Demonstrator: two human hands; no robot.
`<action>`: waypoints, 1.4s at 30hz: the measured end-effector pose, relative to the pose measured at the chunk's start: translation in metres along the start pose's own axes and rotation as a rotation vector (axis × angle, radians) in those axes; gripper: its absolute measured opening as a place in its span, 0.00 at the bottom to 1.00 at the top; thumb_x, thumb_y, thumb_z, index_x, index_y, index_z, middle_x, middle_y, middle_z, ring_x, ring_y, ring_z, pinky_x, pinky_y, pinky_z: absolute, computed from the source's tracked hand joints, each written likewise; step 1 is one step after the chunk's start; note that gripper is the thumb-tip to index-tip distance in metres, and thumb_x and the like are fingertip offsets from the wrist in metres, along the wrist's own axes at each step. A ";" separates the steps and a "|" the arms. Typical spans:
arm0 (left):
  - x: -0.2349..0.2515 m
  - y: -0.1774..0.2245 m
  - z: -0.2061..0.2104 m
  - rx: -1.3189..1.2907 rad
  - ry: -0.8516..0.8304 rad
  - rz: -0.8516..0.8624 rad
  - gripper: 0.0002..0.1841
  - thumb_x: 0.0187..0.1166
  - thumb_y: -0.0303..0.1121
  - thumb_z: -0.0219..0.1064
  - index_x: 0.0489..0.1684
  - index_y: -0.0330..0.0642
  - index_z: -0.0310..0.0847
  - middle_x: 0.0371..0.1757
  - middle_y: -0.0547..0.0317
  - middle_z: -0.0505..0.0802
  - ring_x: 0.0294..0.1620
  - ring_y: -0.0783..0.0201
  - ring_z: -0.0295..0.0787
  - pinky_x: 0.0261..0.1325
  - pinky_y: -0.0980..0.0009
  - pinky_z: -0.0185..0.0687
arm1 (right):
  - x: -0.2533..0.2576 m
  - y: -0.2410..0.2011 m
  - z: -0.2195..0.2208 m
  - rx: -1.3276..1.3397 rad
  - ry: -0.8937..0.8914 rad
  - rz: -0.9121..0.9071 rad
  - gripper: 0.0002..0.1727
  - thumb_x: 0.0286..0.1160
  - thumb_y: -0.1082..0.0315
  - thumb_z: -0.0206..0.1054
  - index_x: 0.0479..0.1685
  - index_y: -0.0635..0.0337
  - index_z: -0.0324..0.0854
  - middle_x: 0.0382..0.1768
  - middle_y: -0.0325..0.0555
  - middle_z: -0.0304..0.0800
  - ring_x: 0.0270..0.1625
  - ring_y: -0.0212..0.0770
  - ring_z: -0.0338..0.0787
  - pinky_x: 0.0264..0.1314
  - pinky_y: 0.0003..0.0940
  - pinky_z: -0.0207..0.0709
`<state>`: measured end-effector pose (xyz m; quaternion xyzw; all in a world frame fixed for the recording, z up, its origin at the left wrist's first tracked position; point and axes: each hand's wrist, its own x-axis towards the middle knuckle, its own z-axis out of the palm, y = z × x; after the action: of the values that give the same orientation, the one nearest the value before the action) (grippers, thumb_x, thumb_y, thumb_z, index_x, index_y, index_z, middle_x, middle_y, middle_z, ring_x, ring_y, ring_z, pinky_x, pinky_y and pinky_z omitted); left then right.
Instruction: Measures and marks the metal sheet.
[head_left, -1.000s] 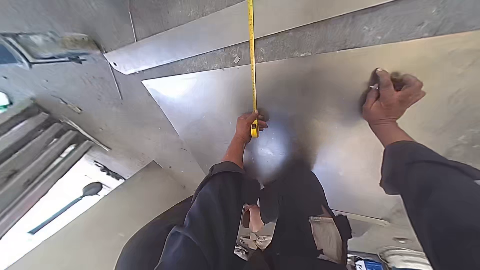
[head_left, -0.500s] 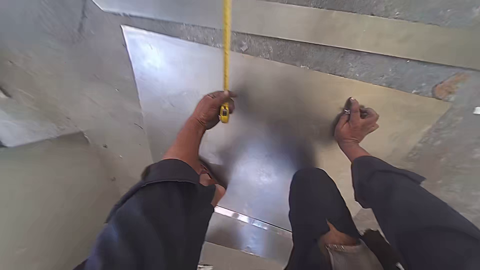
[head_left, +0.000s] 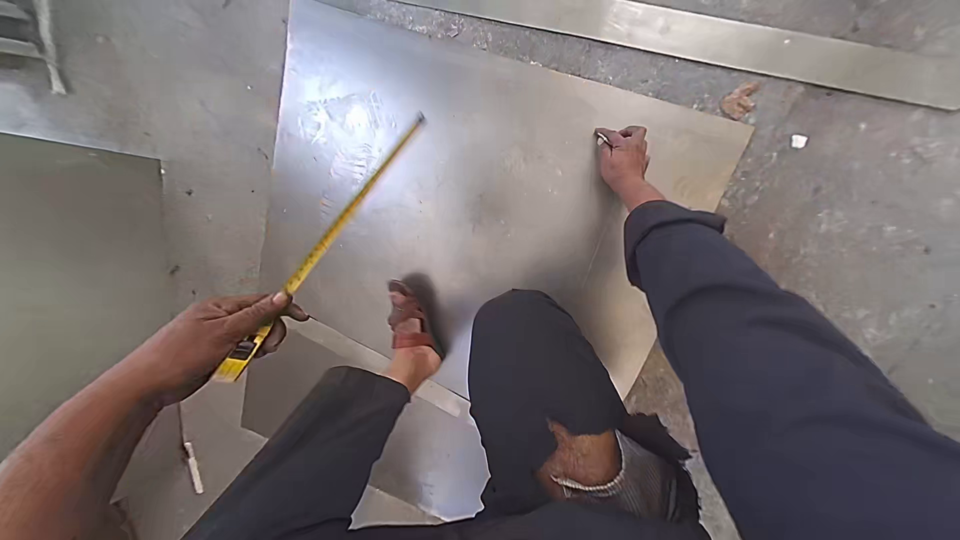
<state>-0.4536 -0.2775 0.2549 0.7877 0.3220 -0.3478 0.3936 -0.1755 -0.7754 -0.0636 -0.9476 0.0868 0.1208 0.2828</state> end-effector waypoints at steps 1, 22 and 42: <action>-0.014 -0.008 0.001 0.137 -0.055 -0.049 0.20 0.93 0.44 0.51 0.54 0.44 0.90 0.20 0.66 0.87 0.16 0.74 0.80 0.21 0.79 0.77 | -0.024 0.008 -0.022 0.051 -0.077 0.015 0.21 0.89 0.53 0.55 0.74 0.33 0.84 0.77 0.59 0.75 0.74 0.60 0.78 0.71 0.61 0.73; 0.148 0.183 0.316 0.938 -0.552 0.367 0.27 0.94 0.48 0.51 0.42 0.36 0.90 0.29 0.48 0.89 0.32 0.54 0.84 0.45 0.49 0.79 | -0.250 0.202 -0.049 1.176 0.097 0.823 0.17 0.89 0.50 0.61 0.54 0.55 0.82 0.28 0.34 0.92 0.11 0.21 0.67 0.11 0.18 0.56; 0.233 0.190 0.352 1.184 -0.372 0.428 0.29 0.90 0.55 0.53 0.38 0.35 0.86 0.41 0.36 0.91 0.49 0.36 0.90 0.48 0.29 0.79 | -0.237 0.190 -0.063 0.642 0.088 0.819 0.17 0.72 0.57 0.80 0.44 0.58 0.80 0.34 0.38 0.84 0.27 0.28 0.75 0.29 0.28 0.67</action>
<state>-0.2802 -0.6119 -0.0147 0.8445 -0.1612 -0.5107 0.0034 -0.4346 -0.9448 -0.0444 -0.7058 0.4948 0.1487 0.4846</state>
